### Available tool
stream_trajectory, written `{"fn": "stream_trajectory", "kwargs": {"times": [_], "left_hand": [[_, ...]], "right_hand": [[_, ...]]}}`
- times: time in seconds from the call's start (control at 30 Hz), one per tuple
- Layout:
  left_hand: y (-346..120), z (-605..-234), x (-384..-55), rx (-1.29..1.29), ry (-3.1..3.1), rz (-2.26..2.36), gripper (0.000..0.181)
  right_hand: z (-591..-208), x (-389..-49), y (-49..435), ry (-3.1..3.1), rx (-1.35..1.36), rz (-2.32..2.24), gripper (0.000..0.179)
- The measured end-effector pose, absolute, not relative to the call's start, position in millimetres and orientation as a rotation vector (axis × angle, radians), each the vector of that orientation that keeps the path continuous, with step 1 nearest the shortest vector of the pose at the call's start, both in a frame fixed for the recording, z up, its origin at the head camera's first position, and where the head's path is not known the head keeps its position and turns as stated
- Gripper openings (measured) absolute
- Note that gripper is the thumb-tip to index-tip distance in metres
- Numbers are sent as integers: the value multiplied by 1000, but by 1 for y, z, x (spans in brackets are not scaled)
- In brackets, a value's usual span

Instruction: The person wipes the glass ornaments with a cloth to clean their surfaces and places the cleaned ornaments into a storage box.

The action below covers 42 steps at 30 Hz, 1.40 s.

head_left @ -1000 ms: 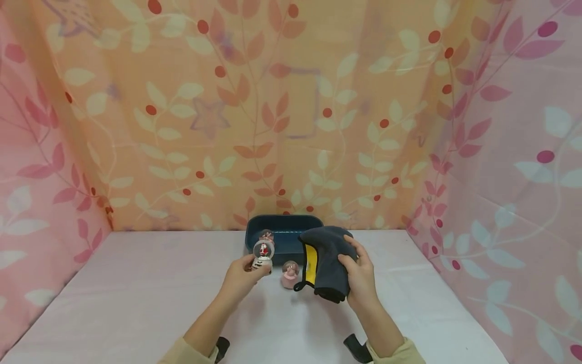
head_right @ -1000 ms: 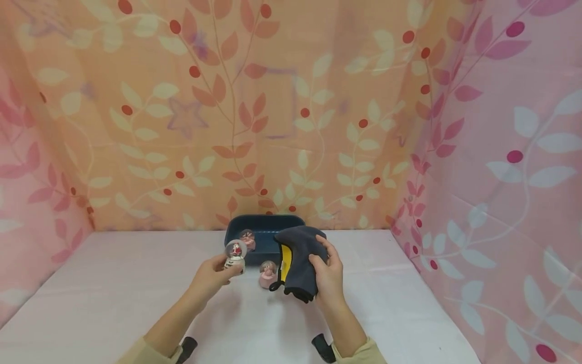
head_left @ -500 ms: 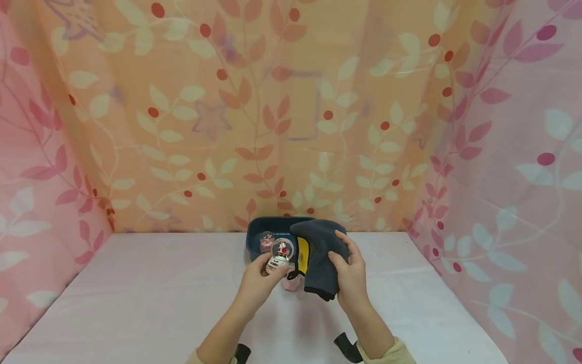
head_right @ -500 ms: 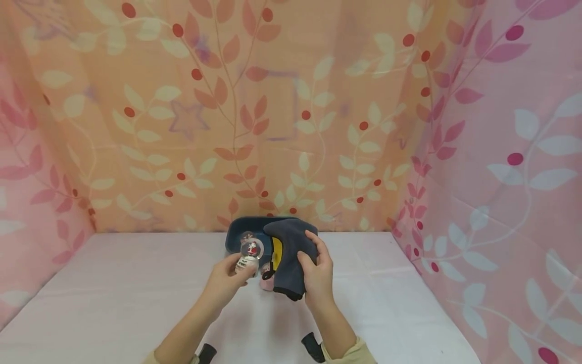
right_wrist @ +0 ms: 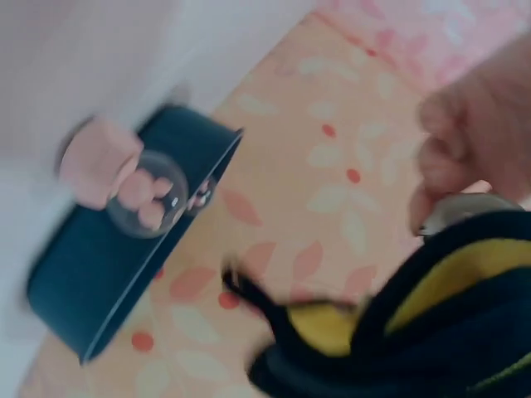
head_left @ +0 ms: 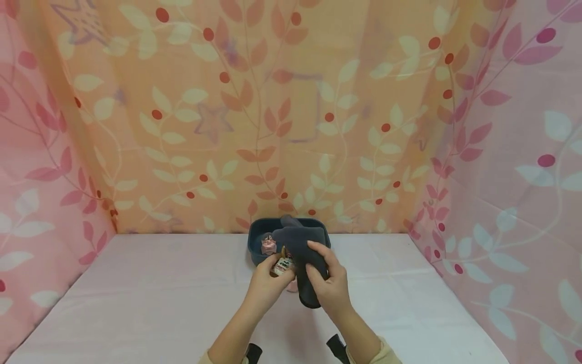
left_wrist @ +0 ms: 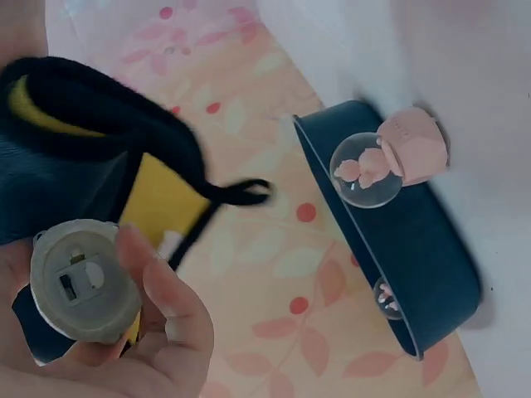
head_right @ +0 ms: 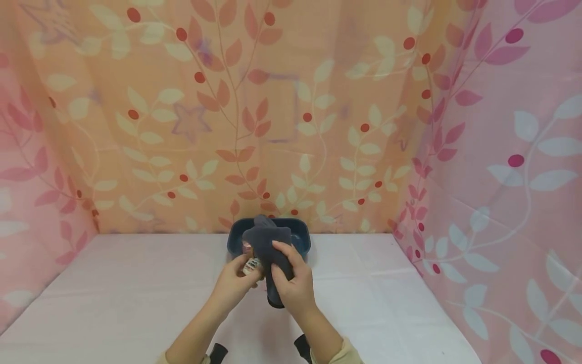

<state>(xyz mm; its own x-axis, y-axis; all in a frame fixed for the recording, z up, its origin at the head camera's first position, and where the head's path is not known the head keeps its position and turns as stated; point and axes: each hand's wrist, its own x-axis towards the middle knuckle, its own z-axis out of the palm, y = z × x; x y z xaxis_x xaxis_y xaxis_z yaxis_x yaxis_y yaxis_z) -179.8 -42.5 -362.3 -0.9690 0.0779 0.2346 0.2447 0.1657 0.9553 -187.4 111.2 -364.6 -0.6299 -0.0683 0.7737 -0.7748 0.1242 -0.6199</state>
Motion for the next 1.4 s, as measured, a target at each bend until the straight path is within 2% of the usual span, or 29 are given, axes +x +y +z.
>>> {"fn": "stream_trajectory", "kwargs": {"times": [0.17, 0.4, 0.6, 0.7, 0.83, 0.97, 1.17, 1.4], "left_hand": [[-46, -363, -178, -323, -2353, -1853, 38], [-49, -369, -177, -307, -2395, -1803, 42], [-48, -374, -177, -350, -2379, -1757, 39], [-49, -374, -176, -360, -2382, -1760, 39], [-51, -372, -175, -388, -2374, -1845, 49], [-51, -368, -173, -405, -2349, -2015, 52], [-51, -366, -175, -374, -2319, -2191, 43], [-57, -367, -177, -364, -2089, -2570, 36]], "right_hand": [[-372, -200, 108, -1737, 1086, 1088, 56], [-377, -211, 108, -1818, 1107, 1052, 55], [-367, -210, 108, -2046, 902, 1370, 43], [-357, -211, 111, -2132, 722, 1728, 42], [-349, -213, 114, -2057, 488, 2253, 43], [-348, -213, 114, -1924, 347, 2565, 43], [-354, -210, 116, -1883, 265, 2692, 46], [-360, -201, 123, -1843, 111, 2574, 49]]}}
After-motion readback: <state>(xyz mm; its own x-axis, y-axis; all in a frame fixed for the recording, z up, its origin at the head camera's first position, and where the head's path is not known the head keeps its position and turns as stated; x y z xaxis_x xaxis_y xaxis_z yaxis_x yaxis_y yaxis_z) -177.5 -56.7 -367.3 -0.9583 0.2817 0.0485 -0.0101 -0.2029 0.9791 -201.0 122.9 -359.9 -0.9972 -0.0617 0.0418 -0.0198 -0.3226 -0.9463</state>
